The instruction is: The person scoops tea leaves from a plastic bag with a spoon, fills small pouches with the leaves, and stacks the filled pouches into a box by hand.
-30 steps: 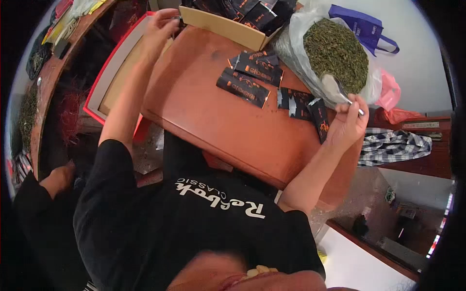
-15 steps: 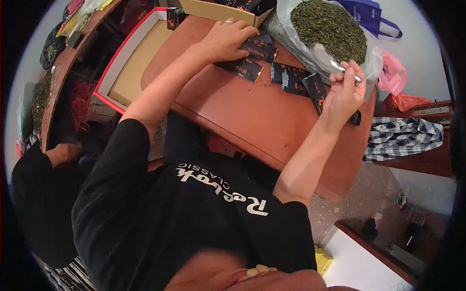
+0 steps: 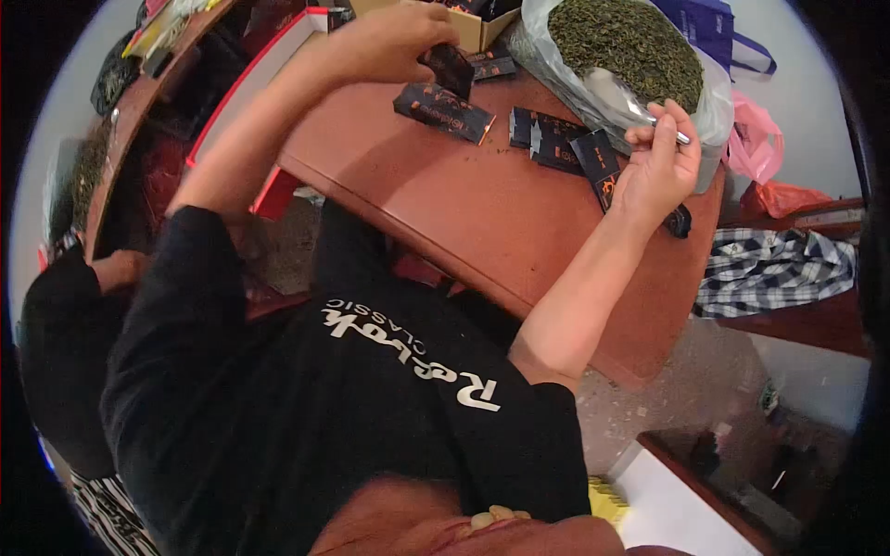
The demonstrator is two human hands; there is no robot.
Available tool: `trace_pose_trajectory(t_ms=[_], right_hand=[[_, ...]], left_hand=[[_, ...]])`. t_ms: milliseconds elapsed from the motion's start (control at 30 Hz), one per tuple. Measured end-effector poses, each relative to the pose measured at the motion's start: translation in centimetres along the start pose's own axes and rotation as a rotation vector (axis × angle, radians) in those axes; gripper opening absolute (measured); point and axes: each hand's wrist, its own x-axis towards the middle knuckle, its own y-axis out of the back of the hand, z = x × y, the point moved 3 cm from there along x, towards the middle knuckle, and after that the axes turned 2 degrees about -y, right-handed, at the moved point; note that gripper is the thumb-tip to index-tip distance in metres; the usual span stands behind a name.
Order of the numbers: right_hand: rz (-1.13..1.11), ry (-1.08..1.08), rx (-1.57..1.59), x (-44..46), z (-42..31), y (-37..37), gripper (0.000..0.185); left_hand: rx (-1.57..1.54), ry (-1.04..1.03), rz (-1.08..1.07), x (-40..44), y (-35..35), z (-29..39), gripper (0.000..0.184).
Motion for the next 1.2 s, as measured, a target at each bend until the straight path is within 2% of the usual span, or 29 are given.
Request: trace_pose_trajectory(t_ms=[100, 200, 233, 333, 367, 467, 567, 667, 767, 967, 1067, 1200], right_hand=[[-0.107, -0.012, -0.282, -1.1, -0.5, -2.0, 0.017], [-0.303, -0.082, -0.59, -2.0, 0.1, -3.0, 0.017], [-0.354, -0.032, -0.693, -2.3, 0.1, -3.3, 0.019], [-0.486, 0.046, -0.702, -2.8, 0.3, -3.7, 0.019], [-0.513, 0.016, -0.691, -3.0, 0.2, -3.9, 0.019], [-0.611, -0.175, -0.633, -3.6, 0.0, -4.3, 0.021], [-0.716, -0.362, -0.57, -3.8, 1.2, -3.9, 0.023], [-0.753, -0.43, -0.623, -4.2, 2.1, -4.1, 0.024], [-0.802, -0.462, -0.621, -4.3, 2.7, -4.1, 0.025], [-0.846, -0.418, -0.643, -4.3, 2.8, -4.1, 0.024], [-0.808, -0.456, -0.652, -4.5, 2.5, -4.3, 0.023], [-0.852, -0.381, -0.65, -4.4, 3.3, -4.0, 0.024]], left_hand=[[0.017, -0.075, -0.089, -0.7, 4.7, 4.1, 0.052], [0.063, -0.143, -0.256, -0.6, 5.4, 6.9, 0.053], [0.05, -0.196, -0.277, -0.6, 5.3, 8.0, 0.053], [0.007, -0.243, -0.387, -0.1, 4.0, 9.7, 0.051], [-0.007, -0.24, -0.435, 0.0, 3.4, 10.1, 0.05], [0.05, -0.23, -0.396, -0.1, 2.5, 11.0, 0.052], [0.02, -0.283, -0.296, -0.5, 1.5, 10.8, 0.057], [-0.139, -0.289, -0.146, -0.4, 1.6, 11.3, 0.064], [-0.385, -0.237, -0.121, -0.7, 1.8, 11.6, 0.072], [-0.416, -0.149, 0.451, -2.3, -1.8, 11.0, 0.086], [-0.649, -0.06, 0.492, -3.0, -3.0, 11.5, 0.087], [-0.894, 0.045, 0.488, -3.4, -4.9, 12.3, 0.083]])
